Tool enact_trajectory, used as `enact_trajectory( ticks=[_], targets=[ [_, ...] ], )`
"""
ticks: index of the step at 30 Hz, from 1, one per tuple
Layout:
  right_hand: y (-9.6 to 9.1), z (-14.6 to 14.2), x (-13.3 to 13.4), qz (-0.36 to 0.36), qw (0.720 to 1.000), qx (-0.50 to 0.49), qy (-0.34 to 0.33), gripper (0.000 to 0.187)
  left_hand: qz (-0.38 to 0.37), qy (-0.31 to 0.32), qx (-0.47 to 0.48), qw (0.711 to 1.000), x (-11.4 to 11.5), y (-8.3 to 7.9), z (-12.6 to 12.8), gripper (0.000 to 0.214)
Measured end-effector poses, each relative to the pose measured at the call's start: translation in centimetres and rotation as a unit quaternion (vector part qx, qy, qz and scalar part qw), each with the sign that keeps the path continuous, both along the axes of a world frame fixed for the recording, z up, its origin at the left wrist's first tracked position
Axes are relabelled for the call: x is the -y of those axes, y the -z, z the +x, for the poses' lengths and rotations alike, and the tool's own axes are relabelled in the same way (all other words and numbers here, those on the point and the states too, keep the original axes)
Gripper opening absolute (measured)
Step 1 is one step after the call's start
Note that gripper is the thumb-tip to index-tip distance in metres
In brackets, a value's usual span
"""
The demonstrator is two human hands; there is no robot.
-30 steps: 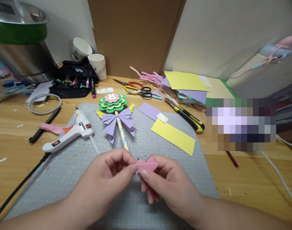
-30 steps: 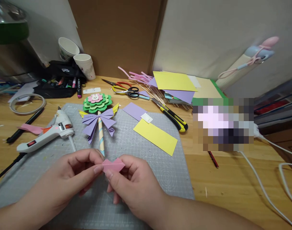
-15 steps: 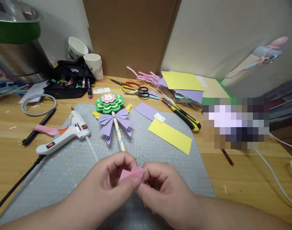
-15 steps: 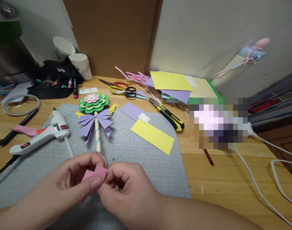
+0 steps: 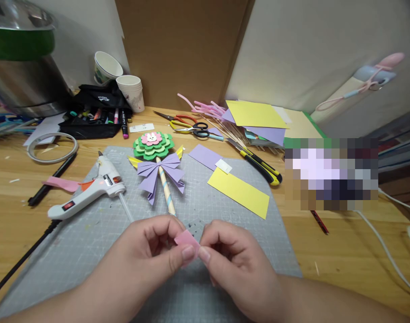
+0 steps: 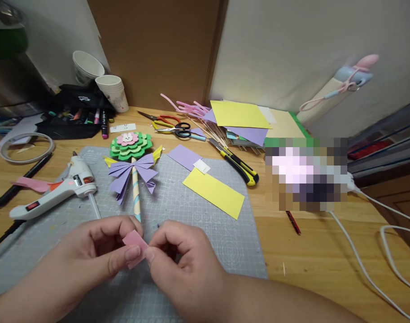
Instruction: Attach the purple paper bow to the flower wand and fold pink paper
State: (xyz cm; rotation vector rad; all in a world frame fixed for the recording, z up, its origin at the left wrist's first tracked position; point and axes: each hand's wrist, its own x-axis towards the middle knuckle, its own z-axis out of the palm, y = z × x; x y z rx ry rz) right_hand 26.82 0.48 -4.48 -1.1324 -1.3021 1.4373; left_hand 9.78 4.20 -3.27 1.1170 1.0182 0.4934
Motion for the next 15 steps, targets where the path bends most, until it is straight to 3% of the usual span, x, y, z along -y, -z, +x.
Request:
enact_trajectory(
  ticks=[8,15],
  targets=[
    [0.0,0.0,-0.1,0.072,0.997,0.025,-0.008,0.02,0.058,-0.026,-0.007,0.998,0.5,-0.5,0.0,0.02],
    [0.3,0.3,0.2,0.087,0.996,0.016,0.009,0.016,0.085,-0.036,-0.021,0.995,0.5,-1.0,0.1,0.016]
  ],
)
